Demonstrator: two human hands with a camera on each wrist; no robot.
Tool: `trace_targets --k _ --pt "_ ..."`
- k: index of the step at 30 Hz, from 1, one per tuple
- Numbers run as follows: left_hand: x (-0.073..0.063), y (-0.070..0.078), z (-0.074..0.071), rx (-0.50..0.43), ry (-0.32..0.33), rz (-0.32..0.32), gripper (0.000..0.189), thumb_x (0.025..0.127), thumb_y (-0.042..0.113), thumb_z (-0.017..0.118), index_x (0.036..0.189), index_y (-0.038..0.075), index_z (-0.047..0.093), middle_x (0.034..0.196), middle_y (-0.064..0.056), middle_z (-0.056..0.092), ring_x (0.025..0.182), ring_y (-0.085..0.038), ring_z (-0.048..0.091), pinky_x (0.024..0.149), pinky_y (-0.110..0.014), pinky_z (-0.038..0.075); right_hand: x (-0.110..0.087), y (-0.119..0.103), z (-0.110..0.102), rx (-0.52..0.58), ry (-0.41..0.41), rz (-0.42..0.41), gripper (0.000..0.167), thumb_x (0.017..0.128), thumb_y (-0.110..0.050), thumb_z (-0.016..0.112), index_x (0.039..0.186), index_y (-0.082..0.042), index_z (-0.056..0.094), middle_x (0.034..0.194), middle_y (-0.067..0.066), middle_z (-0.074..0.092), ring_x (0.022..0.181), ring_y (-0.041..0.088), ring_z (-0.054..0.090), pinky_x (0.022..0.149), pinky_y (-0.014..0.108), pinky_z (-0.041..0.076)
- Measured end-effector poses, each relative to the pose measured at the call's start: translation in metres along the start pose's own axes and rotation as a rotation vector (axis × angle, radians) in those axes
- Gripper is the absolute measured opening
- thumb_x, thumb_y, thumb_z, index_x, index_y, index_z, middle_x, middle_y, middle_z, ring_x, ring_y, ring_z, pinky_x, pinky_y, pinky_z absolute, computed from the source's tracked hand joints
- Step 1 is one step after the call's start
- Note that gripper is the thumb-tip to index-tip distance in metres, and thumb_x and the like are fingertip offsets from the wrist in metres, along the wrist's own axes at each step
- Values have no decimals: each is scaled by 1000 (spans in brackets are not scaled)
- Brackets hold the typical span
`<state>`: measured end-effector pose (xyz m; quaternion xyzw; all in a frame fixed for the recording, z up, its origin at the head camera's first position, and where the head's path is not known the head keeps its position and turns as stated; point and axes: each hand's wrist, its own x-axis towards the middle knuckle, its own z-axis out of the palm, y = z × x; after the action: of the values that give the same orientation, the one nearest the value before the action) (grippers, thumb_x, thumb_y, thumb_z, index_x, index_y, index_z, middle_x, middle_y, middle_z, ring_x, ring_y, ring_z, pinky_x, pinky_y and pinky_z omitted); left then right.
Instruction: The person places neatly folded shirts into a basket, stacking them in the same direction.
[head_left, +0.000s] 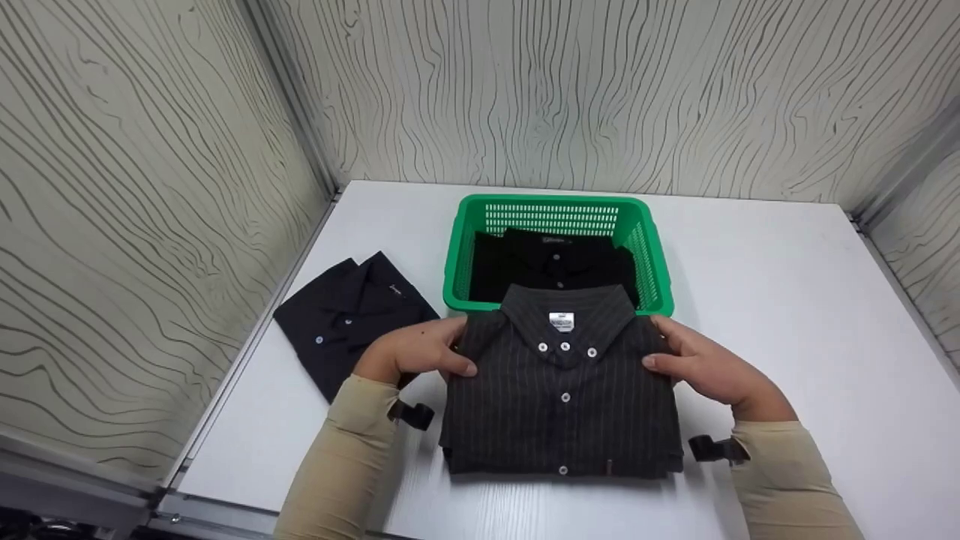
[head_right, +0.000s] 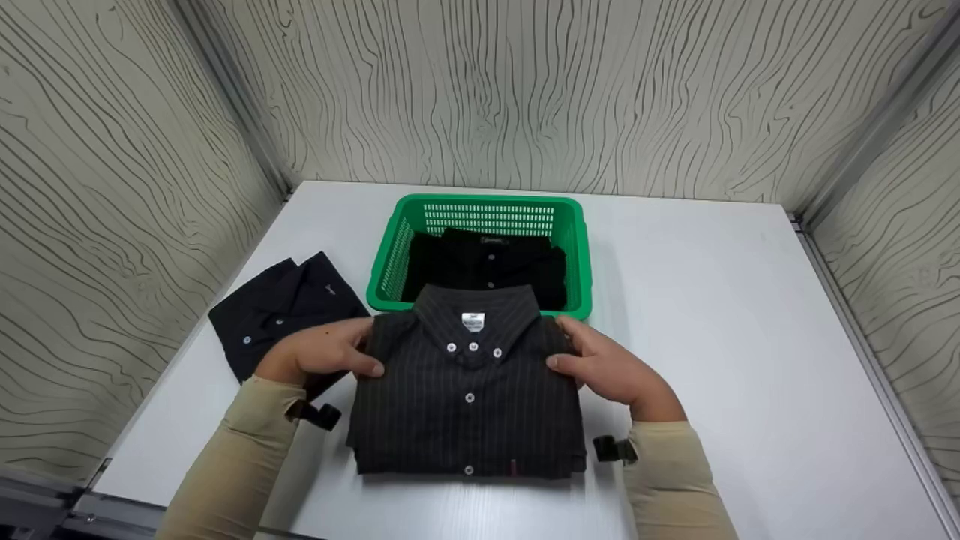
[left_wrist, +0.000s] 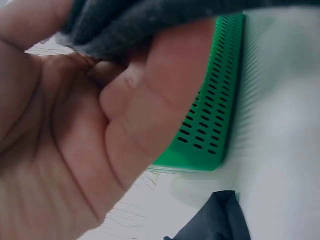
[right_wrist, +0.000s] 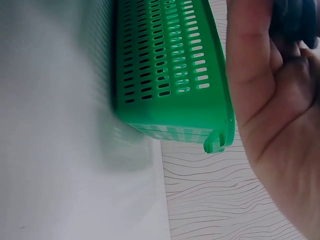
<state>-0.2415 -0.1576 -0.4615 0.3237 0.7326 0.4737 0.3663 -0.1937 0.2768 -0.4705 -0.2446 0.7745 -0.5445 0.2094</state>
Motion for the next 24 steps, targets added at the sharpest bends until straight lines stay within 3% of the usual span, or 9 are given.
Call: trace_targets --k 5,11,15,20,24 --pt "1 5 -6 -17 49 -1 64 91 12 68 148 12 38 125 -10 60 100 -24 65 78 -39 57 6 0 -1 4 102 -44 33 105 -10 51 134 0 40 112 22 65 93 24 68 79 36 57" --pt "2 15 -10 0 187 -32 79 90 9 69 156 11 25 138 -13 51 113 -24 61 92 -39 52 15 -4 -2 8 243 -47 29 108 -14 49 129 3 40 103 22 65 84 25 69 73 34 57" --pt "5 19 -13 50 291 -49 68 92 10 68 147 7 29 135 -16 48 115 -24 55 99 -39 45 21 -12 0 -66 350 -6 31 108 -19 49 128 3 39 99 20 64 80 24 67 69 34 55" --pt "10 22 -14 25 399 -37 49 93 6 66 126 9 31 117 -16 50 100 -26 55 87 -37 45 31 -15 0 -176 439 56 37 109 -27 47 133 -1 37 100 18 62 84 26 62 72 35 52" --pt "15 25 -13 -51 462 -40 48 96 2 60 128 11 26 123 -19 55 97 -28 58 79 -38 49 39 -17 -1 -205 488 73 41 110 -29 41 137 1 35 111 20 54 95 28 54 80 39 45"
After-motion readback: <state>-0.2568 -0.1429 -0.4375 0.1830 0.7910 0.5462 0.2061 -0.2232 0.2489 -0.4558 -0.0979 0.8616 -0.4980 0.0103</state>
